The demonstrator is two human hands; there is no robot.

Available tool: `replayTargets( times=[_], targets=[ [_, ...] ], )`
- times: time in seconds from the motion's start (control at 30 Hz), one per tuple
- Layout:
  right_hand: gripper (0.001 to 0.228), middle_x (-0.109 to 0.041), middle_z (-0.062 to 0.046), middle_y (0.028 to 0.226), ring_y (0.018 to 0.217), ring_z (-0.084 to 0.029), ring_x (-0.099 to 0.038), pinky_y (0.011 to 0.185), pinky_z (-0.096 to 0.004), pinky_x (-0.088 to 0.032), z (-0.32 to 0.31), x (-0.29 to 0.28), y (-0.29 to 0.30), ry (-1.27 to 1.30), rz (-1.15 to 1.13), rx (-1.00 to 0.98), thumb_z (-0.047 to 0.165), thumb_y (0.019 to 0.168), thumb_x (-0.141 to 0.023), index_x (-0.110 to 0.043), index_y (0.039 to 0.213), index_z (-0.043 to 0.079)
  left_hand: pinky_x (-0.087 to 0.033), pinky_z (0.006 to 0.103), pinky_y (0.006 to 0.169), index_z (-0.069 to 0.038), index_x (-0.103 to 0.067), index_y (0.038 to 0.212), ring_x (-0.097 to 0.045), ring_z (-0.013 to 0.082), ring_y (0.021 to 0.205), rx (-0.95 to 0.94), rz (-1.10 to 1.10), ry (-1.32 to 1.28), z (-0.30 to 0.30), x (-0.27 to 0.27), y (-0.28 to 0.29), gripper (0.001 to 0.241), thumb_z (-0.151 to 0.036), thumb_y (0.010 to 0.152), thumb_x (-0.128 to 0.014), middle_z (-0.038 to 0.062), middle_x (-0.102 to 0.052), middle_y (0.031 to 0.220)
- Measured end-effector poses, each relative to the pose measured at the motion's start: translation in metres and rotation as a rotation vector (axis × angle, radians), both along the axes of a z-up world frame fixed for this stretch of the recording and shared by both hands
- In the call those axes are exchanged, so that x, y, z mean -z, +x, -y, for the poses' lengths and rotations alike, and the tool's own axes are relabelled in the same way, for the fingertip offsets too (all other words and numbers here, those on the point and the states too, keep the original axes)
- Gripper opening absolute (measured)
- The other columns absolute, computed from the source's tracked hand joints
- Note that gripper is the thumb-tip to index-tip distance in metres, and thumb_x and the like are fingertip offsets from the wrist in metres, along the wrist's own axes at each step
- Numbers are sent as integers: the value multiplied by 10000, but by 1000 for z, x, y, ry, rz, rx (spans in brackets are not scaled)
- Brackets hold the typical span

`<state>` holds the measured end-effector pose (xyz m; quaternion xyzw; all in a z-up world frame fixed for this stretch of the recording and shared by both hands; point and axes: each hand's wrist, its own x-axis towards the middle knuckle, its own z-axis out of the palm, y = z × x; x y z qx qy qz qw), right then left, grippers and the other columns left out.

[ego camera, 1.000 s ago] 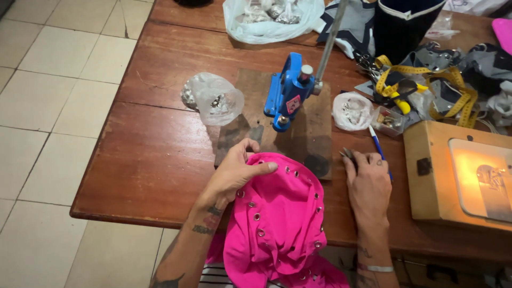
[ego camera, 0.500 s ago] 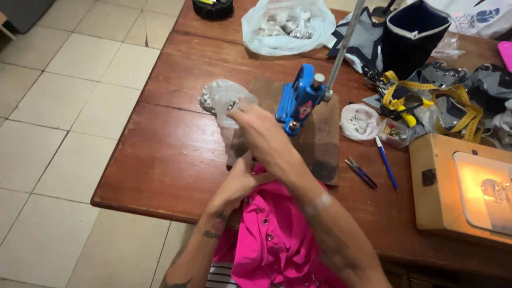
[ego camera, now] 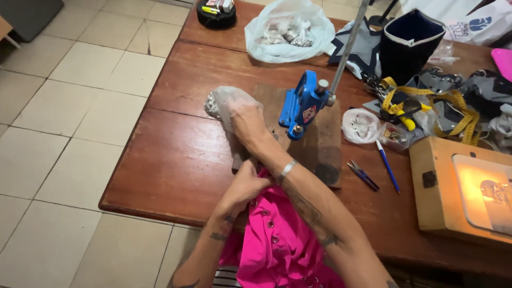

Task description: Attaching metal grommets to a pink garment using a manual hand press machine.

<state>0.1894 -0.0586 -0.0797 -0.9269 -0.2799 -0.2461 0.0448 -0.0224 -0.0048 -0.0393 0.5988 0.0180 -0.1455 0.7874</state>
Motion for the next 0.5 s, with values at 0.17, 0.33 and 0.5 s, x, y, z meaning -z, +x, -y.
replayTargets(
  times=[0.17,0.33,0.5],
  targets=[
    [223,-826,52,973,938,-306,-932,745,-495,-760,20,-27,-40,170,-334,147,226,1061,-680,-823,1084,395,-669,502,1101,-4,-841,1509,-841,313,1214,-25,11,7,-2,5,-1,755,51,775,-1009,156,-902,1285],
    [315,-805,126,1297,1295,-167,-848,1082,-358,-716,80,-84,-152,613,-225,-47,244,1072,-857,-845,1351,391,-692,436,951,-26,-813,1339,-820,266,1051,-4,100,21,-4,-36,-13,579,4,802,-1025,159,-873,1117],
    [206,-957,-79,1043,999,-157,-865,870,-366,-723,152,-99,-206,1240,-373,293,52,997,-985,-996,1145,195,-566,264,744,-85,-675,1256,-731,163,841,20,4,-14,-10,4,-3,501,-45,909,-1035,36,-794,931]
  ],
)
